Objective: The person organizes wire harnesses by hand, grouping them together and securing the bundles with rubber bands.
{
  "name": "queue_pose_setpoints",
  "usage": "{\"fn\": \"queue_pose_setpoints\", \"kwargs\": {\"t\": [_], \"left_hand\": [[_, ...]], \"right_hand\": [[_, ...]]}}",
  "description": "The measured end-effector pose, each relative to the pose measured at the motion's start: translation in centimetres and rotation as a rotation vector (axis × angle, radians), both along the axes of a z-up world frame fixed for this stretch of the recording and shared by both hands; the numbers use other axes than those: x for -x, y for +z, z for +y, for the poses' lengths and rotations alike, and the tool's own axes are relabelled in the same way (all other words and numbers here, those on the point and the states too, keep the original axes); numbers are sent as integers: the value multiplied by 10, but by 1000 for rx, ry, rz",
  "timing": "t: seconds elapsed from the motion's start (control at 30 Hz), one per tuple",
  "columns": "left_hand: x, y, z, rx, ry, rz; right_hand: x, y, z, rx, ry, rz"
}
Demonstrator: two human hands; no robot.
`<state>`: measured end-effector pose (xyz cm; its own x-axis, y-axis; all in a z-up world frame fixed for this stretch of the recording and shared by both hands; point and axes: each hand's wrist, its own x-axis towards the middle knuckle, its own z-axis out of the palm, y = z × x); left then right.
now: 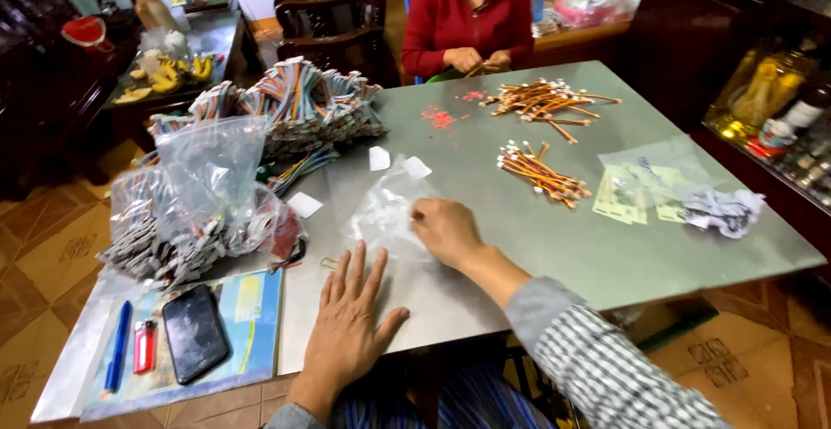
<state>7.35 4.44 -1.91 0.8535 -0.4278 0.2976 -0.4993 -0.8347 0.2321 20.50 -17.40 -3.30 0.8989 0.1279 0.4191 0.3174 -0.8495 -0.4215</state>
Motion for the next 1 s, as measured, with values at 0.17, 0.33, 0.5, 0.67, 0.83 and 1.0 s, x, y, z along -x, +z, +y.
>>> {"fn": "queue_pose_setpoints", "kwargs": {"t": [0.17, 0.33, 0.5, 0.67, 0.83, 1.0], "left_hand": [[-4, -10, -1, 25, -7, -66], [-4, -7, -2, 38, 50, 52], [-3, -11, 1, 38, 17, -7], [-6, -14, 2, 21, 32, -59], [1, -8, 3, 66, 37, -113], [5, 6, 2, 287, 98, 43]], "right_hand": [[11, 7, 4, -232, -34, -44], [44, 3, -4, -292, -47, -157], [55, -5, -13, -97, 213, -91], [26, 44, -34, -107, 103, -197], [37, 116, -43, -169, -8, -125], [66, 147, -54, -111, 91, -221]]}}
